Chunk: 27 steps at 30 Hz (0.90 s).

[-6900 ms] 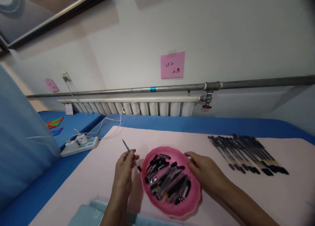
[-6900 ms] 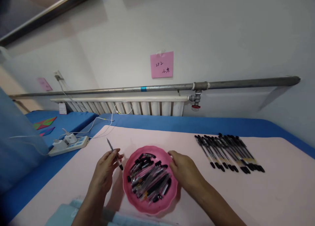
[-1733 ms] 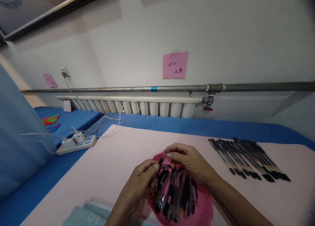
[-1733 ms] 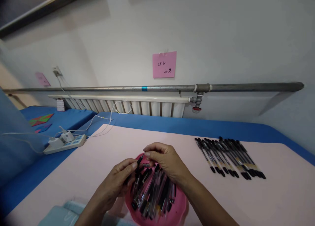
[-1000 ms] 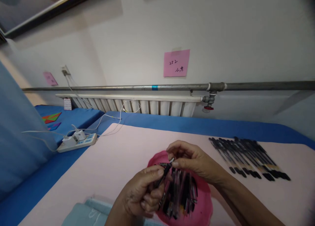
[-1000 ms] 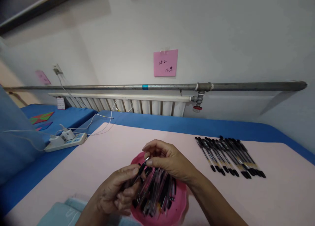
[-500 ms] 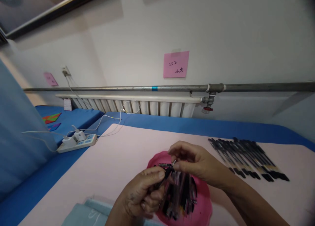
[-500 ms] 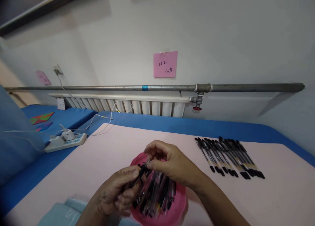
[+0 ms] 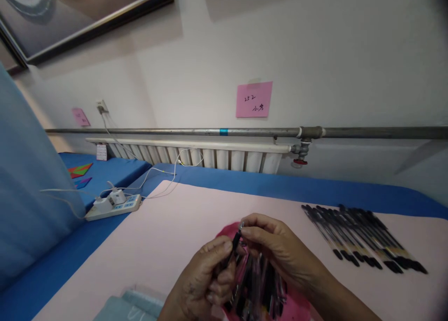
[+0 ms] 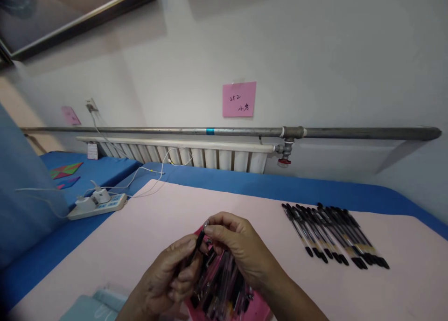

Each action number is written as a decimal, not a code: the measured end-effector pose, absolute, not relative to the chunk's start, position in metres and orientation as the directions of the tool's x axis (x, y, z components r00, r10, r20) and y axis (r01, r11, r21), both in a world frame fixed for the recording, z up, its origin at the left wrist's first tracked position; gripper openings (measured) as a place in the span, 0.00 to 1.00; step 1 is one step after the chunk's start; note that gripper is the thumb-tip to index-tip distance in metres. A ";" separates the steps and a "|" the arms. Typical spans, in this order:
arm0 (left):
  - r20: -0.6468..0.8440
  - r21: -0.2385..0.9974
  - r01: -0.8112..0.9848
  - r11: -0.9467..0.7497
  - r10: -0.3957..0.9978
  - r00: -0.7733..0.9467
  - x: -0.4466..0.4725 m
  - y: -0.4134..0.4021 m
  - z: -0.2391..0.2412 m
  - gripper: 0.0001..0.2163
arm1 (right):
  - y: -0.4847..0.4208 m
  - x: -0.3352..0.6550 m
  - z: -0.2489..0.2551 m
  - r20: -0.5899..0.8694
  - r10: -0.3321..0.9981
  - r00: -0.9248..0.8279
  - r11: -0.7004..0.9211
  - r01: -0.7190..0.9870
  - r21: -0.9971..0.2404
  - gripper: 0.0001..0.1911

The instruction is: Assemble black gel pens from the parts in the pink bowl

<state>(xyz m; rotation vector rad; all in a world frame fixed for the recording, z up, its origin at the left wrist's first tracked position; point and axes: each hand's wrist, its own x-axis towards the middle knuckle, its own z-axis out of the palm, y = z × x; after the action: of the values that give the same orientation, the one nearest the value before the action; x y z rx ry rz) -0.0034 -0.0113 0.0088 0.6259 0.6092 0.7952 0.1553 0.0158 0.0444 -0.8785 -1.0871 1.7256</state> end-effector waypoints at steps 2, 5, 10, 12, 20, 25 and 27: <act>-0.253 0.707 -0.457 0.539 0.797 0.549 -0.003 -0.011 0.008 0.12 | 0.015 0.156 0.046 -0.082 0.942 -0.326 -0.181 -0.284 -0.942 0.07; -0.243 0.716 -0.459 0.526 0.804 0.542 -0.003 -0.011 0.006 0.12 | 0.013 0.157 0.050 -0.052 0.956 -0.289 -0.123 -0.233 -0.965 0.07; -0.229 0.711 -0.486 0.508 0.821 0.524 0.000 -0.012 0.002 0.12 | 0.010 0.154 0.052 -0.009 0.970 -0.243 -0.067 -0.232 -0.970 0.07; -0.211 0.708 -0.500 0.498 0.825 0.524 0.001 -0.012 0.001 0.12 | 0.009 0.152 0.051 -0.009 0.974 -0.228 -0.069 -0.258 -0.964 0.07; -0.230 0.725 -0.494 0.480 0.845 0.483 0.004 -0.014 0.001 0.11 | 0.011 0.149 0.041 0.005 0.966 -0.259 -0.079 -0.313 -0.946 0.07; -0.236 0.748 -0.476 0.463 0.855 0.461 0.004 -0.014 0.000 0.12 | 0.011 0.148 0.038 -0.033 0.952 -0.305 -0.138 -0.332 -0.933 0.07; -0.241 0.764 -0.466 0.445 0.868 0.433 0.006 -0.014 0.000 0.12 | 0.011 0.147 0.037 -0.043 0.956 -0.291 -0.141 -0.324 -0.936 0.07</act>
<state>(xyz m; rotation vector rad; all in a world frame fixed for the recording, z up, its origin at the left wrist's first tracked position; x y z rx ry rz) 0.0062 -0.0139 -0.0001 0.6732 0.6936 0.9141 0.1472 0.0111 0.0373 -0.8626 -1.0913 1.6292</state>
